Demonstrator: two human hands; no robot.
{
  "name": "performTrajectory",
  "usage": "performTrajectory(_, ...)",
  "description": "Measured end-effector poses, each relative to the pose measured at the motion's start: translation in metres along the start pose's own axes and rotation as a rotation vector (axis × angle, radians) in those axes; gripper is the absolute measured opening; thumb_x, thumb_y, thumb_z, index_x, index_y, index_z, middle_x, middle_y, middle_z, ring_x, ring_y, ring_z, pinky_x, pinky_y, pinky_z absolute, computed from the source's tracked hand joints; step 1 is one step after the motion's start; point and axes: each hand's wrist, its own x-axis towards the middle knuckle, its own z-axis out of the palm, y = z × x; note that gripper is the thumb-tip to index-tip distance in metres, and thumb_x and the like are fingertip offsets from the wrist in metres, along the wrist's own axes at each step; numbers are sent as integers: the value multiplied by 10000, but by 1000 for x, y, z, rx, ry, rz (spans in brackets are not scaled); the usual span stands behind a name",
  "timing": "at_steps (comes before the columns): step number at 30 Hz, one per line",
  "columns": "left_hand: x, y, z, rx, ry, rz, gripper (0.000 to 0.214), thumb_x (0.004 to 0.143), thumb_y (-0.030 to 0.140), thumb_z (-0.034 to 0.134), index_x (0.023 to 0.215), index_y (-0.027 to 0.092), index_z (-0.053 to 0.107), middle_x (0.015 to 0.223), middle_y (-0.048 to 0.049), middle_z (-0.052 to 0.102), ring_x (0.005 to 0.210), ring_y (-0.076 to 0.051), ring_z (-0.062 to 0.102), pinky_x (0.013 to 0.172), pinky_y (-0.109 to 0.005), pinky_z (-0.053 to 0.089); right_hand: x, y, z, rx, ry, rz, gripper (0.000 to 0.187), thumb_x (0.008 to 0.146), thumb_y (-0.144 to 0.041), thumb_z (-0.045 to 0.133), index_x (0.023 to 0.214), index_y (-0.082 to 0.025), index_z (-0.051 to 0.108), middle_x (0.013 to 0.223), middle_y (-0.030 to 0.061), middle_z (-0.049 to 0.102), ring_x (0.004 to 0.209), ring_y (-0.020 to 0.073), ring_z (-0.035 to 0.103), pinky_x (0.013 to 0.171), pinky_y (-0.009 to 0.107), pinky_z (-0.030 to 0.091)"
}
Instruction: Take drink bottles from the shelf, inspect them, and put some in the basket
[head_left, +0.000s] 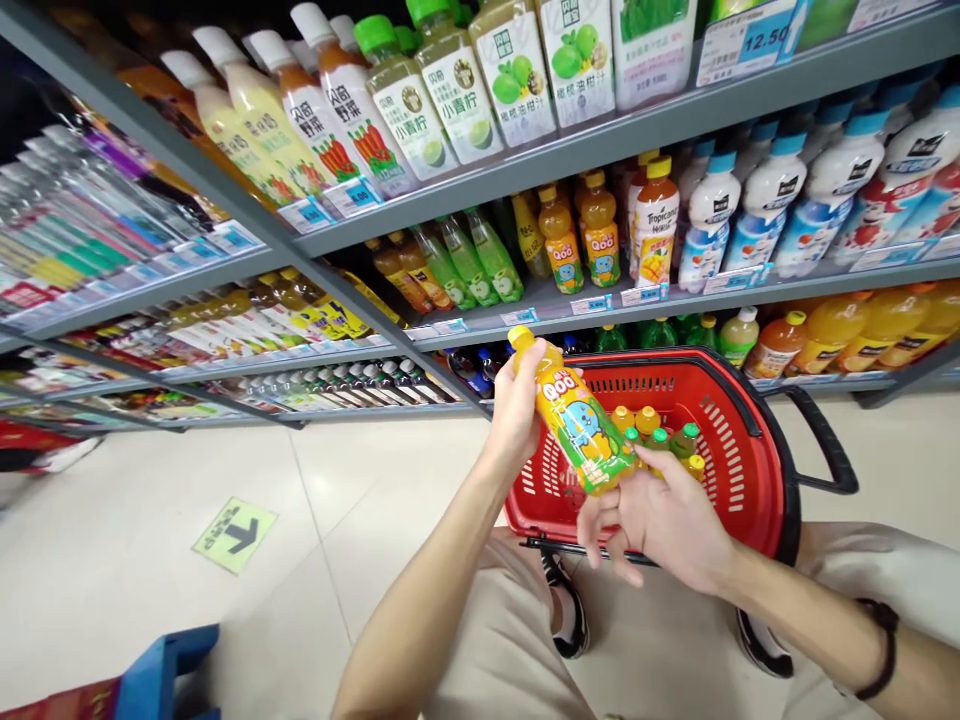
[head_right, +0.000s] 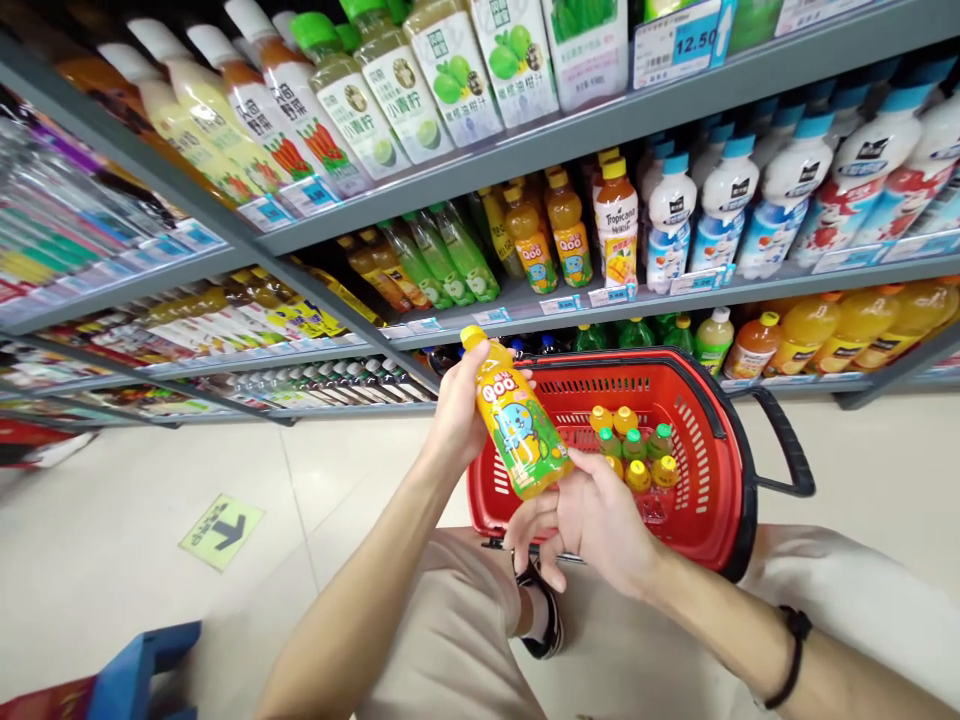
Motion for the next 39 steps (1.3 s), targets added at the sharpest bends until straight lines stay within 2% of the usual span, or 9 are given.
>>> performTrajectory(6, 4, 3, -13, -146, -42, -104, 457, 760, 421, 826, 1088, 167, 635, 1033, -54, 736, 880, -225, 764, 888, -401, 623, 3, 6, -1, -95, 134, -71, 525, 1021, -597, 505, 1164, -124, 681, 1041, 209, 752, 990, 292, 697, 487, 246, 526)
performTrajectory(10, 9, 9, -22, -321, -56, -165, 500, 834, 538, 702, 1138, 144, 658, 1025, -100, 749, 993, -245, 739, 976, -450, 597, 2, 4, -1, -245, 256, -160, 467, 991, -561, 632, 1212, -155, 697, 1194, 185, 713, 1064, 283, 677, 558, 275, 585)
performTrajectory(18, 12, 13, -33, -342, -4, -157, 630, 845, 570, 614, 1232, 78, 685, 1150, -169, 736, 1048, -260, 708, 1036, -440, 575, 4, 5, -14, -604, 475, -300, 734, 794, -489, 883, 1398, -165, 620, 1217, 139, 707, 736, 161, 631, 535, 277, 585)
performTrajectory(22, 11, 14, -34, -373, 3, -163, 666, 866, 596, 556, 1225, 52, 697, 1100, -174, 740, 995, -255, 711, 1028, -428, 572, -3, 8, -25, -908, 586, -398, 741, 806, -412, 889, 1469, -288, 583, 1461, 105, 602, 728, 143, 644, 648, 320, 608)
performTrajectory(26, 12, 15, -34, -414, 51, -168, 626, 877, 586, 533, 1153, 54, 713, 969, -156, 743, 854, -245, 714, 965, -433, 590, -8, 7, -29, -1121, 617, -527, 696, 797, -360, 889, 1435, -357, 611, 1516, 76, 538, 691, 130, 621, 694, 370, 626)
performTrajectory(29, 12, 14, -33, -421, 89, -168, 458, 868, 496, 566, 1002, 86, 721, 799, -100, 710, 714, -210, 684, 863, -402, 609, -7, 8, -30, -1091, 638, -530, 706, 790, -348, 889, 1433, -344, 597, 1482, 93, 540, 764, 172, 665, 694, 392, 645)
performTrajectory(33, 9, 12, -30, -478, 66, -115, 195, 837, 318, 595, 802, 140, 665, 649, -23, 616, 588, -143, 614, 686, -289, 572, -2, 14, -24, -843, 585, -549, 719, 746, -304, 917, 1378, -290, 573, 1501, 123, 515, 1217, 315, 635, 706, 352, 671)
performTrajectory(36, 6, 14, -26, -587, 78, -84, 169, 843, 285, 547, 747, 164, 617, 614, -6, 578, 562, -122, 592, 645, -259, 544, 1, 17, -14, -577, 503, -478, 684, 752, -317, 926, 1314, -266, 538, 1359, 122, 612, 1007, 263, 720, 646, 347, 671)
performTrajectory(39, 4, 17, -25, -662, 69, -62, 180, 839, 290, 517, 740, 166, 600, 603, 0, 567, 545, -110, 573, 641, -255, 539, 1, 16, -6, -397, 398, -347, 549, 879, -425, 828, 1301, -237, 532, 1158, 99, 688, 917, 242, 742, 677, 370, 678)
